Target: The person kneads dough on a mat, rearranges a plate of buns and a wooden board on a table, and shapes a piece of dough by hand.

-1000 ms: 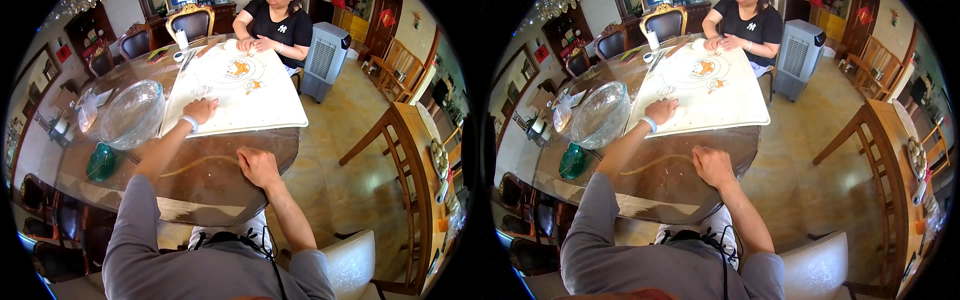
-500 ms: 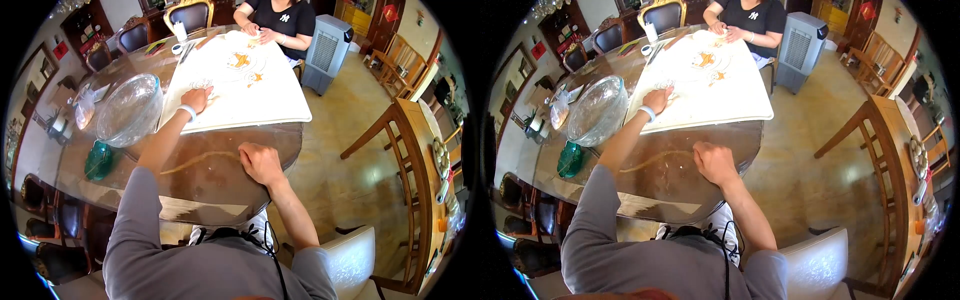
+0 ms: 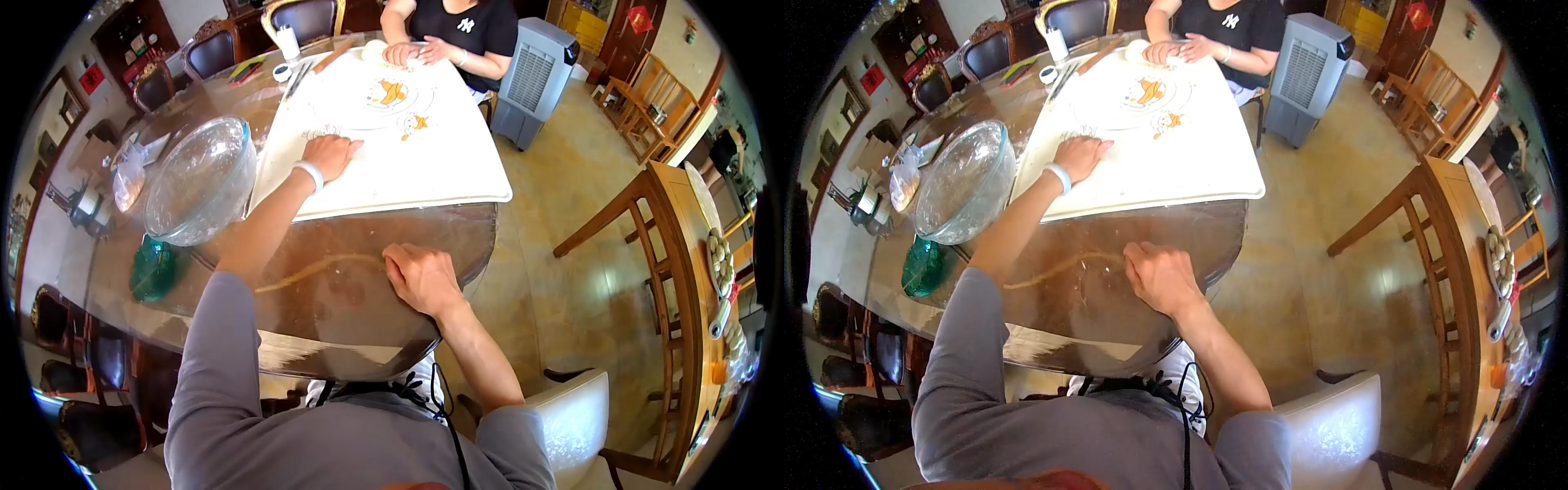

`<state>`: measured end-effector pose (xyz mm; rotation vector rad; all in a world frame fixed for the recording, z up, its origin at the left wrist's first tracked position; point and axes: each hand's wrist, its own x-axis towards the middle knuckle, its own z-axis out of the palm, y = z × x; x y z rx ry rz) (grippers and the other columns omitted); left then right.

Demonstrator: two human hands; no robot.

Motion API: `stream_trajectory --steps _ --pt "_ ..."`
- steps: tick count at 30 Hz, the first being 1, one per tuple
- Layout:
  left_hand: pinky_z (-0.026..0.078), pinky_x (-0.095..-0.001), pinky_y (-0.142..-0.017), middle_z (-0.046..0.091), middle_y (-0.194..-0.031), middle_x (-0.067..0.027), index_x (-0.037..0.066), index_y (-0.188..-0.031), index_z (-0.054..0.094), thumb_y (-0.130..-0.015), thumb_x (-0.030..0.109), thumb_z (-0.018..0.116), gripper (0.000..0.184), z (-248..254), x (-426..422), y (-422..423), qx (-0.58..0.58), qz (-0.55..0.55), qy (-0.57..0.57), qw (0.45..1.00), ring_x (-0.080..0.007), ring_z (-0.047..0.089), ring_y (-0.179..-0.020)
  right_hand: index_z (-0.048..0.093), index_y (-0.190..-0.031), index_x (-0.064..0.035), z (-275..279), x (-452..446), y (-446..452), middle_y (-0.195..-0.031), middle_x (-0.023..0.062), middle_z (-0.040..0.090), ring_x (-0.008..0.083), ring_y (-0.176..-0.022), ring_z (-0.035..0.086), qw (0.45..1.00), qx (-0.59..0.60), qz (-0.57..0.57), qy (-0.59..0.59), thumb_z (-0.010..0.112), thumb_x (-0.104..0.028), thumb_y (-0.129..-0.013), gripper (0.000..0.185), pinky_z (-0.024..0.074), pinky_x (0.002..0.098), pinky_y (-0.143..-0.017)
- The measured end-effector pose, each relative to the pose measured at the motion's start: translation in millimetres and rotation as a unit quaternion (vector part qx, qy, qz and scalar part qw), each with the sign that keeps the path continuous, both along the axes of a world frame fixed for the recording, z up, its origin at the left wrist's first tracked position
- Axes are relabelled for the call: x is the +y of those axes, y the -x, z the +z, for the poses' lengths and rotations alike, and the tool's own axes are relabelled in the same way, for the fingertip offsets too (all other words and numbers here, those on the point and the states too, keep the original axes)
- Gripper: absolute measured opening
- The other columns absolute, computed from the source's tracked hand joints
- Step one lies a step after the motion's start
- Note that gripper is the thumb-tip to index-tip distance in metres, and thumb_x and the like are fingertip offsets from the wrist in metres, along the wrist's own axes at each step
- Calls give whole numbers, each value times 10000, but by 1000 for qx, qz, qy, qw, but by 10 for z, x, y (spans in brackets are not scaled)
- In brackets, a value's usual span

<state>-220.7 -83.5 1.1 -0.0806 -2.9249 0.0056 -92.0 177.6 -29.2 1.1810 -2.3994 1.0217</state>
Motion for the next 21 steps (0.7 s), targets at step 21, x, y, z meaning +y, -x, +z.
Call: stream_trajectory --steps 21 --pt "469 -406 -659 614 -736 -121 45 -780 632 -908 399 508 397 111 204 -481 118 -65 6 991 -309 590 -710 578 -796 -80 -44 26 2 -721 110 594 328 -648 595 1000 12 -11 7 579 -101 -796 21 479 420 -574"
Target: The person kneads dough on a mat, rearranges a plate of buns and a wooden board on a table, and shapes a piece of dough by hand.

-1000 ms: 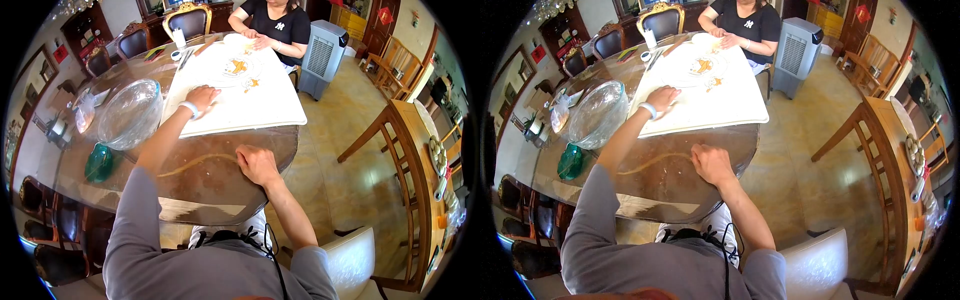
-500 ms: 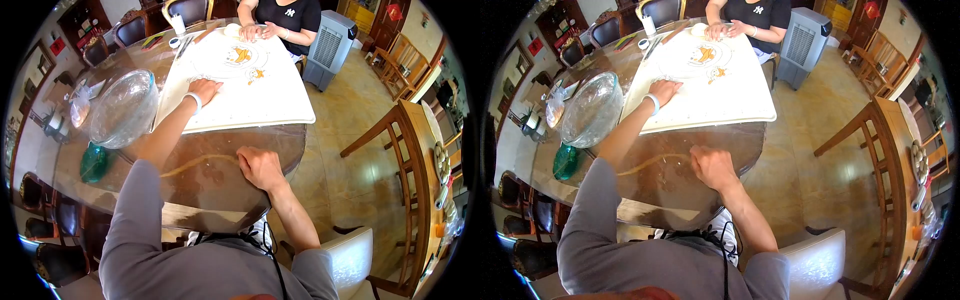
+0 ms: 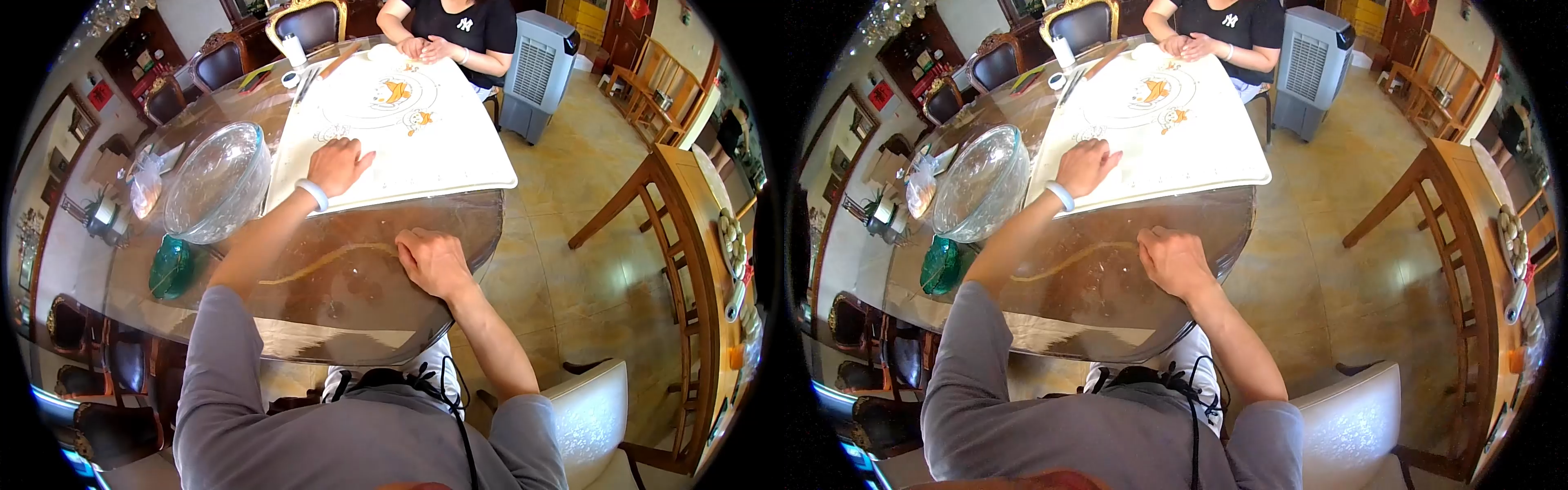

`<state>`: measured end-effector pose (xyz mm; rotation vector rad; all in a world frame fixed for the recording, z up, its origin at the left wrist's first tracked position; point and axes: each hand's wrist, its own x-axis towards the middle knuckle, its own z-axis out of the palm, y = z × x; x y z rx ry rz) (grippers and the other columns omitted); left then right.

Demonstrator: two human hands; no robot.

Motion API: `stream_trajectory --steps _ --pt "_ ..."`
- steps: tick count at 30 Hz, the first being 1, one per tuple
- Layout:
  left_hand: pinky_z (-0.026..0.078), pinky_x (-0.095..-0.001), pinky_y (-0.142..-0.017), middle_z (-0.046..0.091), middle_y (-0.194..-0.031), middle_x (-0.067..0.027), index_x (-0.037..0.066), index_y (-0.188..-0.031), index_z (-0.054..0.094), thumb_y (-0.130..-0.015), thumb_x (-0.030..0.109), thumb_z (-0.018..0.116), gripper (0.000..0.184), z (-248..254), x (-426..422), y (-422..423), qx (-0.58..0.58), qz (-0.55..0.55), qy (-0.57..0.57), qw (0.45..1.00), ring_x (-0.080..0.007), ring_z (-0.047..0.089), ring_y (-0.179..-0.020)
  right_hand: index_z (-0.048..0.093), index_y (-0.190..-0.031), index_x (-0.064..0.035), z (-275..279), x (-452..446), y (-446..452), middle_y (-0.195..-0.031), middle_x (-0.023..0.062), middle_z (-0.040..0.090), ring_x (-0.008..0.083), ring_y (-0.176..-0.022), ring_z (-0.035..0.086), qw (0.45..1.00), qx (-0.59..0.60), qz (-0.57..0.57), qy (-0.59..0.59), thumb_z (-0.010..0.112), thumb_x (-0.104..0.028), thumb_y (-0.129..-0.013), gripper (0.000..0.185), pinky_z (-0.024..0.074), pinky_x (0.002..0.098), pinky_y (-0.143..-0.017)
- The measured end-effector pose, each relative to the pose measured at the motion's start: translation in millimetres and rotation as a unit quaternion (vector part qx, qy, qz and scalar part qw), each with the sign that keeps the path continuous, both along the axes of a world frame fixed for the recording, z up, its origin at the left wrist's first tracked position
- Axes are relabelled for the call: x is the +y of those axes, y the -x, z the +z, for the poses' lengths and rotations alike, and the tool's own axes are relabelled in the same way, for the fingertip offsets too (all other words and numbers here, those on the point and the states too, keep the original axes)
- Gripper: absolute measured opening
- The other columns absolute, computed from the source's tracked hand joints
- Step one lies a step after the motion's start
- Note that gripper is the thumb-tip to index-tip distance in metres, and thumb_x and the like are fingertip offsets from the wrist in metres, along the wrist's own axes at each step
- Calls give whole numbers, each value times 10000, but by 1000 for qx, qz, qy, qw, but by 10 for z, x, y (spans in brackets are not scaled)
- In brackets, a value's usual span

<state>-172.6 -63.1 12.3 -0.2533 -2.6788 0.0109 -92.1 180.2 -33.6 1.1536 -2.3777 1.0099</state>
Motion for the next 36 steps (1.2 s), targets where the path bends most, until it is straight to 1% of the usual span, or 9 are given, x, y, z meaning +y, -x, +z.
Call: stream_trajectory --steps 1,4,9,16,17,21,24,28,36 --pt "477 -414 -690 594 -832 -121 55 -866 616 -913 382 494 352 -111 -15 21 20 -17 23 999 -301 579 -778 578 -795 -80 3 -2 3 -714 109 589 328 -645 595 1000 3 -1 2 582 -102 -795 22 479 420 -573" --pt "474 -416 -717 590 -878 -133 49 -854 618 -924 372 472 361 -240 -96 239 11 -19 26 999 -311 570 -815 578 -793 -80 8 -11 14 -697 106 579 327 -635 594 1000 4 -3 0 589 -100 -791 23 480 416 -566" --pt "456 -470 -802 639 -869 -238 8 -732 639 -977 470 258 647 -41 -112 529 -201 53 -36 977 -402 601 -874 583 -803 -78 11 -19 38 -697 103 591 323 -627 593 1000 -11 -2 -8 596 -81 -779 28 477 413 -550" --pt "458 -482 -768 637 -819 -241 4 -718 633 -954 518 313 649 -135 -163 577 -132 84 -33 987 -415 603 -819 587 -803 -70 4 -18 62 -727 121 612 322 -652 599 1000 -16 -1 14 577 -84 -785 25 478 411 -564" --pt "465 -435 -792 657 -844 -215 -8 -807 652 -940 533 353 633 -118 -129 489 -106 96 -74 987 -381 616 -845 587 -803 -69 -18 -23 60 -727 121 612 323 -655 599 1000 -13 -1 13 574 -87 -788 27 479 411 -571" --pt "453 -411 -759 660 -818 -176 9 -795 617 -938 497 385 559 54 -324 425 -149 62 -314 936 -349 614 -817 588 -807 -70 -7 -18 48 -730 121 612 326 -663 598 1000 -17 4 19 564 -99 -799 39 481 417 -591" --pt "455 -382 -689 635 -735 -155 28 -792 626 -940 464 413 507 105 -312 255 -104 42 -185 976 -322 588 -687 586 -809 -69 -12 -11 34 -732 118 607 327 -659 594 1000 -8 2 17 566 -103 -802 39 480 420 -587" --pt "468 -430 -700 629 -788 -143 69 -837 663 -963 394 391 442 -67 -108 68 20 -11 46 999 -337 600 -769 573 -801 -68 -4 -4 2 -720 112 586 326 -645 594 1000 -5 -5 -1 576 -115 -803 47 482 424 -577" --pt "471 -483 -724 634 -824 -221 28 -826 650 -976 439 297 562 -109 -71 360 -120 90 -25 988 -401 605 -785 575 -792 -77 3 -43 26 -683 97 574 312 -614 590 1000 8 -5 -7 590 -92 -794 21 478 402 -546"
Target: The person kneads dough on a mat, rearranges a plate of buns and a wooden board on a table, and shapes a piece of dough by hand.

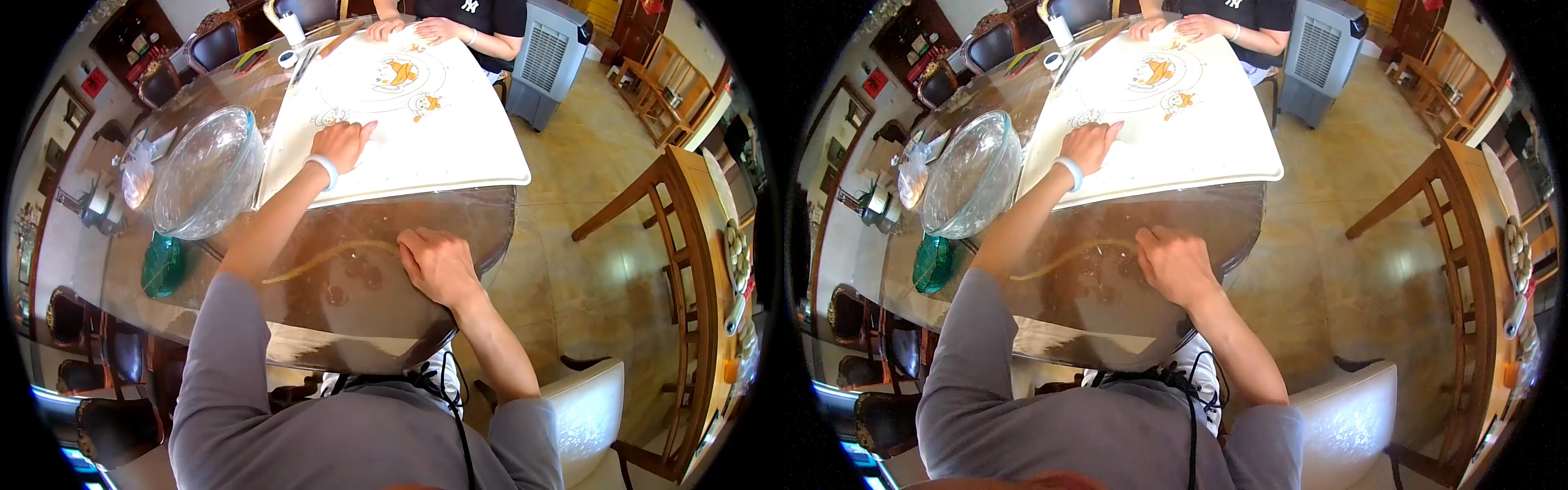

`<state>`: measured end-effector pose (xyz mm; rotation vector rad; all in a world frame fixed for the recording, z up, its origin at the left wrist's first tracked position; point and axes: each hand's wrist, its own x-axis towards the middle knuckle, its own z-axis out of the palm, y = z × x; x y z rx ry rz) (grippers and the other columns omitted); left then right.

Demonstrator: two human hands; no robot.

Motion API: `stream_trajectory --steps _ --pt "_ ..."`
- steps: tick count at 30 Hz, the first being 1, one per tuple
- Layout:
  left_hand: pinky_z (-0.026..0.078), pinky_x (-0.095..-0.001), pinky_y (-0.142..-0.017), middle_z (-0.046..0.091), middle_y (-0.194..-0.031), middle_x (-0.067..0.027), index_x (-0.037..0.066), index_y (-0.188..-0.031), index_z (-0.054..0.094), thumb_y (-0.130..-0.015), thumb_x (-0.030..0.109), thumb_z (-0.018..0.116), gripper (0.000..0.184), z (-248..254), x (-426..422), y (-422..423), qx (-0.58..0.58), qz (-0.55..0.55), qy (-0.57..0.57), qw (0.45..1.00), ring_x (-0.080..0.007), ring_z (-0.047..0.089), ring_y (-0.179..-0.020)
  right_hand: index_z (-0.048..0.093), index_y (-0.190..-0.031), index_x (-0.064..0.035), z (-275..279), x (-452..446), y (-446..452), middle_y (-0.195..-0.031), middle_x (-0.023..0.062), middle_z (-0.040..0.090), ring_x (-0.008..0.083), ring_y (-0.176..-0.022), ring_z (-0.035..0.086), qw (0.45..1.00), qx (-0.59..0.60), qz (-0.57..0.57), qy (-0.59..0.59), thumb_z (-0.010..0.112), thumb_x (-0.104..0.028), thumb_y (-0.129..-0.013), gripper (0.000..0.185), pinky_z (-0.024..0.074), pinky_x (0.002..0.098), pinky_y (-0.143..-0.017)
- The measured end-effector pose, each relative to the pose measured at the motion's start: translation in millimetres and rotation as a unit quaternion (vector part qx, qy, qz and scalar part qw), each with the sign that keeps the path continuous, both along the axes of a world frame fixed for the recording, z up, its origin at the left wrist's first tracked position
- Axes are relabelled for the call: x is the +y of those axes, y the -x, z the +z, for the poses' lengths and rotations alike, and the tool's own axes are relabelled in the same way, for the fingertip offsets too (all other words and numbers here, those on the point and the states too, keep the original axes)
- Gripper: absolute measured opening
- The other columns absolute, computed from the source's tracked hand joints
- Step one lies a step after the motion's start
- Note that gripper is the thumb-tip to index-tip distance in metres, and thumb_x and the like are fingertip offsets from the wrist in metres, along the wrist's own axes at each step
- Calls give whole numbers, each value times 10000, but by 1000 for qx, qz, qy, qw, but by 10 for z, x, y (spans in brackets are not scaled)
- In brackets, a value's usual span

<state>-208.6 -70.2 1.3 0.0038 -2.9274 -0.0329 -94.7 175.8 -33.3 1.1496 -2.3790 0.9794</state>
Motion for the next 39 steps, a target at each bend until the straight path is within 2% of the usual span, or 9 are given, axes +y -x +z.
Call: stream_trajectory --steps 10,11,14,18,22,25,31,34,39 --pt "439 -471 -876 620 -965 -286 -15 -955 638 -956 495 303 610 -69 -76 105 48 109 -97 988 -415 584 -965 551 -777 -59 4 31 16 -710 123 598 338 -617 592 999 -7 5 31 575 -100 -789 49 477 429 -550" --pt "439 -443 -895 618 -1051 -250 12 -1030 628 -933 549 334 619 -127 -191 183 27 173 -140 975 -382 572 -1035 551 -777 -60 -23 23 21 -711 123 598 338 -620 594 999 -5 5 32 574 -102 -790 50 477 431 -551" --pt "419 -459 -887 599 -1064 -283 -16 -961 647 -920 581 284 699 36 -366 90 -41 150 -224 962 -418 560 -1020 550 -778 -59 -29 43 10 -716 123 597 335 -627 595 999 -3 4 33 576 -103 -791 52 478 434 -555" --pt "429 -454 -845 630 -948 -246 -35 -982 588 -954 519 292 628 212 -62 -439 -42 -10 -54 998 -400 578 -942 550 -785 -59 -39 22 1 -713 116 591 327 -636 598 999 1 5 34 583 -103 -790 55 481 434 -563" --pt "459 -464 -792 626 -917 -246 -28 -963 554 -959 469 349 538 6 68 -496 79 -38 95 992 -388 582 -905 568 -807 -69 -12 32 -22 -718 112 590 335 -643 585 1000 -15 -4 16 567 -96 -807 27 470 428 -569" --pt "476 -464 -762 626 -939 -251 -19 -944 553 -957 453 367 507 -88 48 -383 85 -4 34 996 -379 590 -919 570 -809 -72 28 27 -15 -709 109 587 334 -631 586 1000 -19 -1 -4 569 -97 -809 25 470 426 -557" --pt "475 -475 -794 633 -985 -258 -23 -945 607 -960 453 345 544 36 -60 -94 -39 103 -41 993 -387 606 -947 561 -801 -70 -4 1 25 -704 116 598 332 -616 591 1000 -27 -2 3 570 -95 -801 26 470 424 -539" --pt "462 -445 -852 631 -1012 -249 -28 -938 638 -965 455 320 579 -19 -93 -28 -18 148 -75 986 -370 600 -980 548 -790 -63 32 6 26 -711 126 606 333 -618 601 1000 -25 -1 -1 571 -101 -792 45 478 437 -544" --pt "438 -453 -871 621 -1007 -279 -60 -1052 603 -926 551 335 679 -73 -319 4 -71 190 -282 938 -396 589 -980 549 -778 -71 -11 -20 29 -720 118 613 334 -634 602 1000 9 -10 8 565 -97 -794 35 476 441 -556"
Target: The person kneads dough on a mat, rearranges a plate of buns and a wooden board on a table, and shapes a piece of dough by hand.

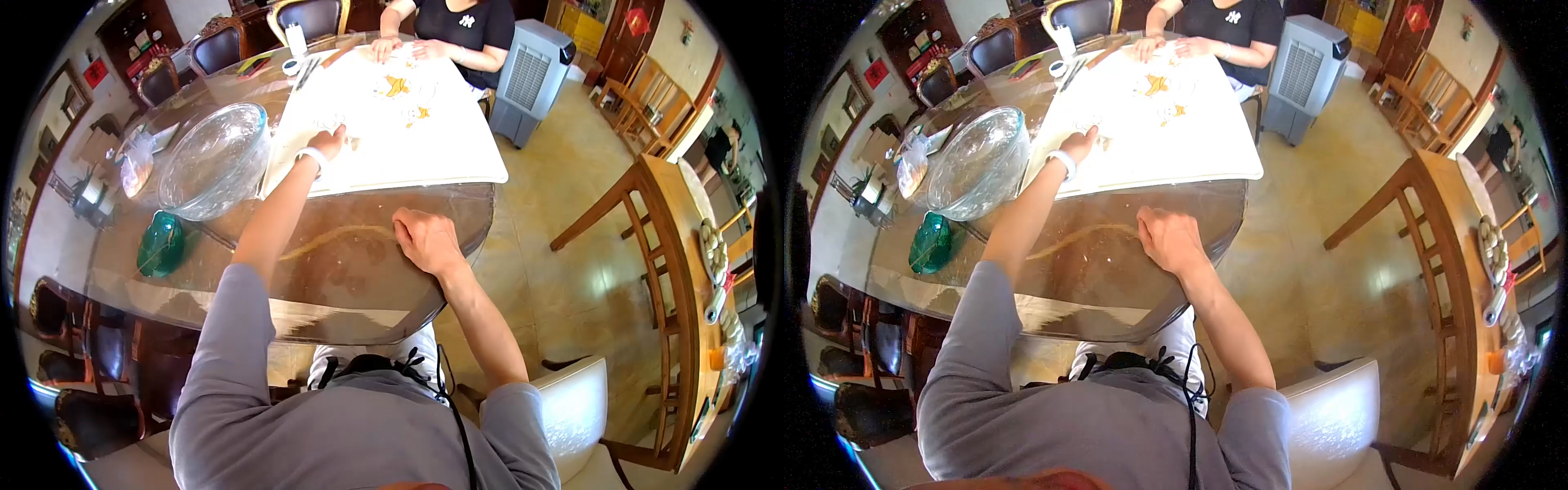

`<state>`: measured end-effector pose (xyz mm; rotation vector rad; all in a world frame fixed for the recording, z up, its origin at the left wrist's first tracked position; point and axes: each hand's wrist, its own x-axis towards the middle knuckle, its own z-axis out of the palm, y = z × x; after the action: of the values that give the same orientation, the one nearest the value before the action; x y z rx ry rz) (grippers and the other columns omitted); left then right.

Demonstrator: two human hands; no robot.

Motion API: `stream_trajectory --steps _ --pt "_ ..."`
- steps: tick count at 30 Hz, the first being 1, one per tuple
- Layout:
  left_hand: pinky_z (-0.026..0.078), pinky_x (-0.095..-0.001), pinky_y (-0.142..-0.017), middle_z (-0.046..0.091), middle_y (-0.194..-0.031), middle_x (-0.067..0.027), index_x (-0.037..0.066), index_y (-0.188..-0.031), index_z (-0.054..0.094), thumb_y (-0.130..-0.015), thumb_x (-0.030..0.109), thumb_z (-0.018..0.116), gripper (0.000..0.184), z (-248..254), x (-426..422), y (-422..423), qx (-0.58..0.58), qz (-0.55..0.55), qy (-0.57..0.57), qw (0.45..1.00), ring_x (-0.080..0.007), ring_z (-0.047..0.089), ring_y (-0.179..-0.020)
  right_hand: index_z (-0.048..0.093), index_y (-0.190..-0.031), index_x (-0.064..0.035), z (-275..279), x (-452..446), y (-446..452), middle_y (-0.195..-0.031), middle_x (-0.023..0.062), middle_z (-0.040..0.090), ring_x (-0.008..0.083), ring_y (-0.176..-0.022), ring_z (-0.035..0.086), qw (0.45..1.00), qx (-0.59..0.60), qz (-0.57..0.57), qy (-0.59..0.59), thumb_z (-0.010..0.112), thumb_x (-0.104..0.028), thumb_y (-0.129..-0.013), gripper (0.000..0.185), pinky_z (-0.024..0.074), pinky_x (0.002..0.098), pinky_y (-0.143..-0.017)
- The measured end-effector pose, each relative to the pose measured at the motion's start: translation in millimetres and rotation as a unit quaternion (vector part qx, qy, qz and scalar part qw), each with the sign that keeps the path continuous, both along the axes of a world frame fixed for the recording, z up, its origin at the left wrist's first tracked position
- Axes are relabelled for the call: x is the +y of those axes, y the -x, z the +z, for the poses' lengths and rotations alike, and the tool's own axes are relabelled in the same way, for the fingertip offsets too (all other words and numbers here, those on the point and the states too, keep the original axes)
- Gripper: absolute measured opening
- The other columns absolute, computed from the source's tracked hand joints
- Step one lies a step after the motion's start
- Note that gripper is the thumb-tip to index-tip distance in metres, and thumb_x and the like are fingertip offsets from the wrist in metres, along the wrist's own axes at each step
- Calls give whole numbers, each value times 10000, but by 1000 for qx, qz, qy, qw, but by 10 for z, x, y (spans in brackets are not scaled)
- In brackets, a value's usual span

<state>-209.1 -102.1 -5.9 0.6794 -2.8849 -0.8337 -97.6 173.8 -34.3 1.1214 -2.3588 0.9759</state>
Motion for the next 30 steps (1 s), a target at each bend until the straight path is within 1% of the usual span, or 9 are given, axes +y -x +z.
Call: stream_trajectory --steps 1,4,8,10,14,18,22,26,30 --pt "432 -446 -880 619 -1011 -280 -63 -1055 601 -922 559 341 688 112 46 -145 -16 14 -66 998 -396 584 -989 559 -788 -74 1 -5 -5 -729 118 617 332 -644 606 1000 -2 -3 -3 566 -103 -797 32 479 436 -568" --pt "416 -431 -894 587 -1056 -281 -54 -1095 552 -923 547 365 653 298 219 -720 89 -67 98 989 -400 564 -994 592 -830 -79 22 -20 -31 -767 117 633 324 -684 617 999 -34 9 12 569 -132 -809 61 489 414 -607" --pt "430 -416 -862 575 -1065 -227 -2 -1094 554 -964 403 383 459 480 312 -1920 217 -146 59 963 -377 565 -992 628 -906 -84 272 -243 132 -857 126 658 312 -770 634 990 -127 40 46 559 -204 -853 148 499 375 -680" --pt "445 -422 -810 585 -1020 -219 8 -1060 563 -959 400 410 432 396 272 -2205 227 -140 26 963 -391 569 -944 631 -939 -89 372 -480 408 -914 136 666 311 -837 638 981 -185 43 43 517 -259 -901 208 492 369 -739" --pt "452 -462 -723 596 -907 -208 6 -926 581 -950 398 429 422 246 192 -2401 240 -79 -17 967 -404 579 -826 614 -1029 -112 306 -1135 1240 -1052 147 635 337 -990 584 991 -136 -10 -15 428 -369 -923 335 449 414 -856" --pt "463 -456 -690 595 -899 -177 19 -890 593 -946 353 448 368 133 4 -2334 336 -75 20 938 -387 586 -785 633 -1004 -75 121 -1607 1725 -1005 165 648 335 -998 588 982 -161 -56 -88 345 -514 -912 532 428 420 -889" --pt "472 -451 -648 579 -862 -163 22 -837 598 -934 334 475 349 41 -54 -2341 335 -94 23 937 -362 583 -772 683 -846 -51 471 -1768 1568 -875 159 667 293 -845 629 939 -305 -101 -120 465 -489 -889 492 471 360 -786" --pt "487 -399 -617 560 -809 -132 33 -764 596 -909 323 514 335 -88 23 -2323 363 -166 23 917 -300 574 -758 676 -803 -70 456 -1891 1231 -805 141 671 309 -814 650 967 26 -114 -225 473 -465 -887 452 503 431 -721" --pt "486 -361 -603 552 -797 -98 30 -736 589 -887 310 549 320 -122 131 -2336 398 -206 32 893 -255 555 -769 674 -795 -26 307 -2137 1285 -789 186 662 373 -771 646 940 93 -128 -304 427 -423 -928 486 518 455 -716"
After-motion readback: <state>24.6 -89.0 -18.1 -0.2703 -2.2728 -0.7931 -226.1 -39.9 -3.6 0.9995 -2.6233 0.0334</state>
